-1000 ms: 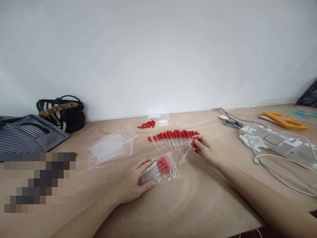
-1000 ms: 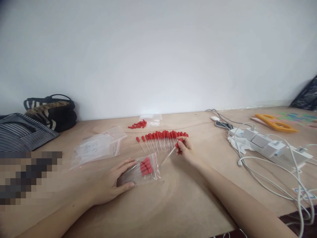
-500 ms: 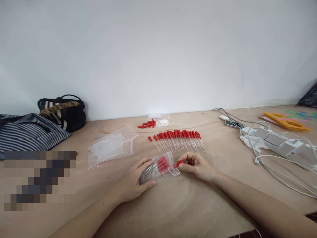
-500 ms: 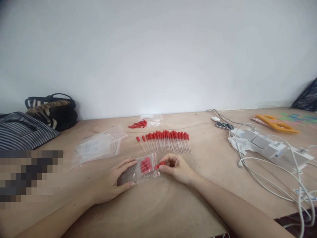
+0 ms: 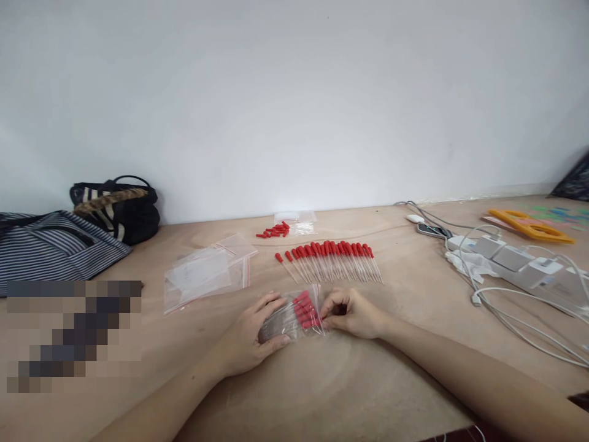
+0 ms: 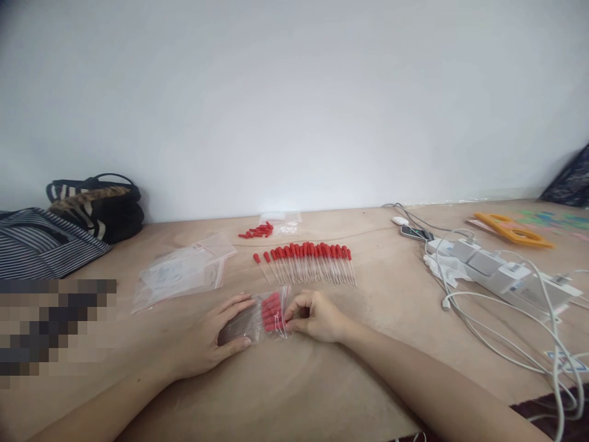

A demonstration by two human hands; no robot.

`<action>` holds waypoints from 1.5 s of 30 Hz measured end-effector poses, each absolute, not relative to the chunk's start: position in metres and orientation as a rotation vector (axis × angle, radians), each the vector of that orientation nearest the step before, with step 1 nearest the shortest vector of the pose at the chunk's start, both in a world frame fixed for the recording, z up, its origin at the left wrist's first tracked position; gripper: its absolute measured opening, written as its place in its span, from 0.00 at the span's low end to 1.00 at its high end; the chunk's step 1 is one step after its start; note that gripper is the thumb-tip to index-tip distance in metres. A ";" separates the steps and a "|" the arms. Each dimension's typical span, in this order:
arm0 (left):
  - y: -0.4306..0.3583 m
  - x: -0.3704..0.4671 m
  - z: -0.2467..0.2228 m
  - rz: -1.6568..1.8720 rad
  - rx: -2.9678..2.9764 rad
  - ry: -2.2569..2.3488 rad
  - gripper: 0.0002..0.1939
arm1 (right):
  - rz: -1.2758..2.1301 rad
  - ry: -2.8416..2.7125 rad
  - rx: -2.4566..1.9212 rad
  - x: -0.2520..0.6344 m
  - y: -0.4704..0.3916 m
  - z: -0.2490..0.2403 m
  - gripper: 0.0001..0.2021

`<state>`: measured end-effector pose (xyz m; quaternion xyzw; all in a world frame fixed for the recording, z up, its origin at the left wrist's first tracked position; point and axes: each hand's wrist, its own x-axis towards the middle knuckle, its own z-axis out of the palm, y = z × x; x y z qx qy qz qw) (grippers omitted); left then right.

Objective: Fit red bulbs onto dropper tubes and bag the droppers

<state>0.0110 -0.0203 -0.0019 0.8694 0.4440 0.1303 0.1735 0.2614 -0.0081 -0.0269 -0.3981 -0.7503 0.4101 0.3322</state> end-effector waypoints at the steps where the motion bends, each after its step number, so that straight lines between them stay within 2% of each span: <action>1: -0.020 0.011 -0.002 0.368 2.465 1.260 0.28 | 1.084 -1.954 -1.011 0.259 -0.007 -0.027 0.05; 8: -0.020 0.011 -0.002 0.375 2.468 1.269 0.29 | 1.228 -1.864 -0.966 0.245 -0.002 -0.030 0.06; 18: -0.017 0.011 -0.001 0.403 2.537 1.223 0.26 | 1.199 -1.980 -0.937 0.245 -0.003 -0.021 0.07; 22: -0.006 0.007 0.002 0.311 2.636 1.107 0.25 | 0.859 -2.098 -1.003 0.262 0.000 -0.016 0.02; 28: 0.028 -0.001 0.002 0.350 2.930 0.953 0.14 | 0.228 -2.351 -0.858 0.277 0.005 -0.014 0.14; 33: 0.028 -0.003 -0.001 0.805 2.930 1.165 0.14 | 0.162 -2.419 -0.847 0.272 0.005 -0.018 0.12; 35: 0.014 0.002 -0.003 0.953 2.861 1.114 0.11 | 0.185 -2.401 -0.839 0.269 0.004 -0.020 0.11; 39: -0.012 0.016 -0.005 0.950 2.846 0.747 0.11 | 0.145 -2.338 -0.806 0.261 0.003 -0.024 0.09; 41: -0.015 0.019 -0.007 0.953 2.874 0.688 0.12 | 0.089 -2.330 -0.781 0.256 0.002 -0.026 0.08; 45: -0.004 0.012 -0.010 1.001 2.995 0.643 0.06 | -0.137 -2.322 -0.743 0.248 0.001 -0.026 0.08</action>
